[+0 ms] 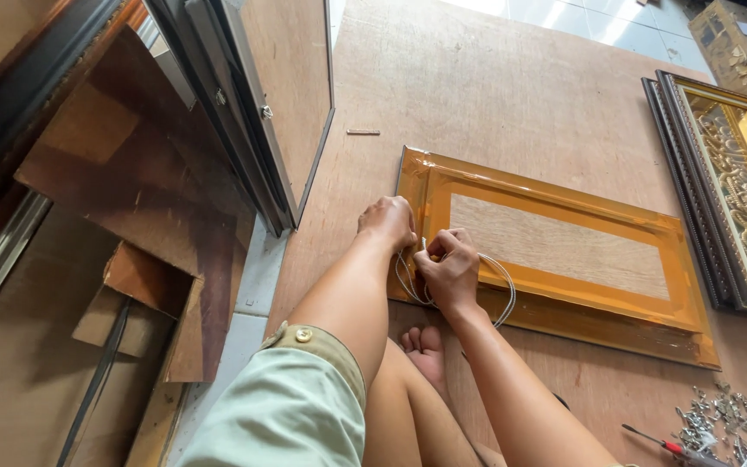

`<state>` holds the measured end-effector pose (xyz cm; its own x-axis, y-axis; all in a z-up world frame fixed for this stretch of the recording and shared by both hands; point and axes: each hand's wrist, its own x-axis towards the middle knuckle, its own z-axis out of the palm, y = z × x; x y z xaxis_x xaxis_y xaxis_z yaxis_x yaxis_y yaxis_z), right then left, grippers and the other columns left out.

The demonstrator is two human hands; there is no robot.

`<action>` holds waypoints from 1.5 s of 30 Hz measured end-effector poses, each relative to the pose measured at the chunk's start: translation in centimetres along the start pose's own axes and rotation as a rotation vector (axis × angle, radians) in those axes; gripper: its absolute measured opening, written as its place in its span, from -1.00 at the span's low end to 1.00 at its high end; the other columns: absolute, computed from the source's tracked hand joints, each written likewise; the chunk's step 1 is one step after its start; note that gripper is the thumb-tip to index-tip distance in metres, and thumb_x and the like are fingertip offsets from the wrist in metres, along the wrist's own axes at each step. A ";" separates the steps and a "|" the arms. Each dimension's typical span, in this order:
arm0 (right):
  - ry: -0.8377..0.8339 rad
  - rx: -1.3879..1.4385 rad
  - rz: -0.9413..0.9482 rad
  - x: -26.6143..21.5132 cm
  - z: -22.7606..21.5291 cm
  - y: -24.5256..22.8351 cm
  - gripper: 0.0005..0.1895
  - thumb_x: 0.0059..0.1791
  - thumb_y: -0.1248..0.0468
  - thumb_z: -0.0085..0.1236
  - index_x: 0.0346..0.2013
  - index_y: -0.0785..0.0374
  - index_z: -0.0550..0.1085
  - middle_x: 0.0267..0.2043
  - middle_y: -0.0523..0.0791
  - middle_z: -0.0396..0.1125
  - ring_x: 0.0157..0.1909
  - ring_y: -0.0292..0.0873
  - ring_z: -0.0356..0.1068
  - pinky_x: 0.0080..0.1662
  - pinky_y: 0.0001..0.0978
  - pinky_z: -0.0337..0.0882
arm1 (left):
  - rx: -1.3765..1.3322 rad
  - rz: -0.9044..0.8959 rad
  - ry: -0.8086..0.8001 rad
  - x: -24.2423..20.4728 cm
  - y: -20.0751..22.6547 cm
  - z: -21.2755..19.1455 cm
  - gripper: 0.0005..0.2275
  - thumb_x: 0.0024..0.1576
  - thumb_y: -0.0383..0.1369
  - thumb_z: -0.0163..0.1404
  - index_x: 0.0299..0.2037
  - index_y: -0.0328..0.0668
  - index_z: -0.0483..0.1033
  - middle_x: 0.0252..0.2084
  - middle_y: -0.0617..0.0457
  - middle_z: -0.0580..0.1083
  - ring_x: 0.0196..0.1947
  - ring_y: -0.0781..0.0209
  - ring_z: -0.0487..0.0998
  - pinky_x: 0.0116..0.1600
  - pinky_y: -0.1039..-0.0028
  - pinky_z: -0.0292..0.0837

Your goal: Tying a hanging wire to the back of a wooden picture frame by threading it through eyelets and knotting it.

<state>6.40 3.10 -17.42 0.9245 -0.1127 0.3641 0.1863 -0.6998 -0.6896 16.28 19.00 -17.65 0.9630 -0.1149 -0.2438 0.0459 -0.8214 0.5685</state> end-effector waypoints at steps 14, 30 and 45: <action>-0.184 -0.152 0.050 0.4 -0.7 -2.4 -0.87 -0.17 0.05 0.38 -0.52 -0.11 0.57 -0.16 -0.25 0.33 -0.11 -0.11 0.48 0.09 -0.16 0.23 | -0.249 0.012 -0.047 -3.3 -1.5 -3.1 -0.77 0.05 -0.25 0.29 -0.08 0.31 0.81 -0.11 0.08 0.74 0.17 -0.06 0.72 0.32 0.11 0.62; -0.108 -0.095 0.069 0.0 -0.1 -1.3 -0.84 -0.14 -0.07 0.49 -0.33 -0.22 0.72 -0.23 -0.24 0.33 -0.19 -0.17 0.49 0.04 -0.28 0.32 | -0.282 -0.004 -0.183 -1.7 -3.0 -1.4 -0.77 0.13 0.06 0.24 -0.16 0.32 0.84 -0.25 0.26 0.75 0.13 0.10 0.74 0.29 0.21 0.63; -0.099 -0.138 0.130 -0.3 -0.5 -3.1 -0.87 -0.15 -0.09 0.47 -0.43 -0.23 0.73 -0.27 -0.17 0.39 -0.09 -0.02 0.55 0.09 -0.24 0.40 | -0.272 -0.058 -0.204 -1.7 -3.5 -1.8 -0.74 0.18 0.14 0.22 -0.25 0.36 0.85 -0.29 0.30 0.74 0.02 0.13 0.77 0.23 0.28 0.64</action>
<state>5.36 4.95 -15.06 0.9672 -0.1430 0.2098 0.0224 -0.7748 -0.6318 14.95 23.14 -17.80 0.8852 -0.2039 -0.4182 0.1947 -0.6539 0.7311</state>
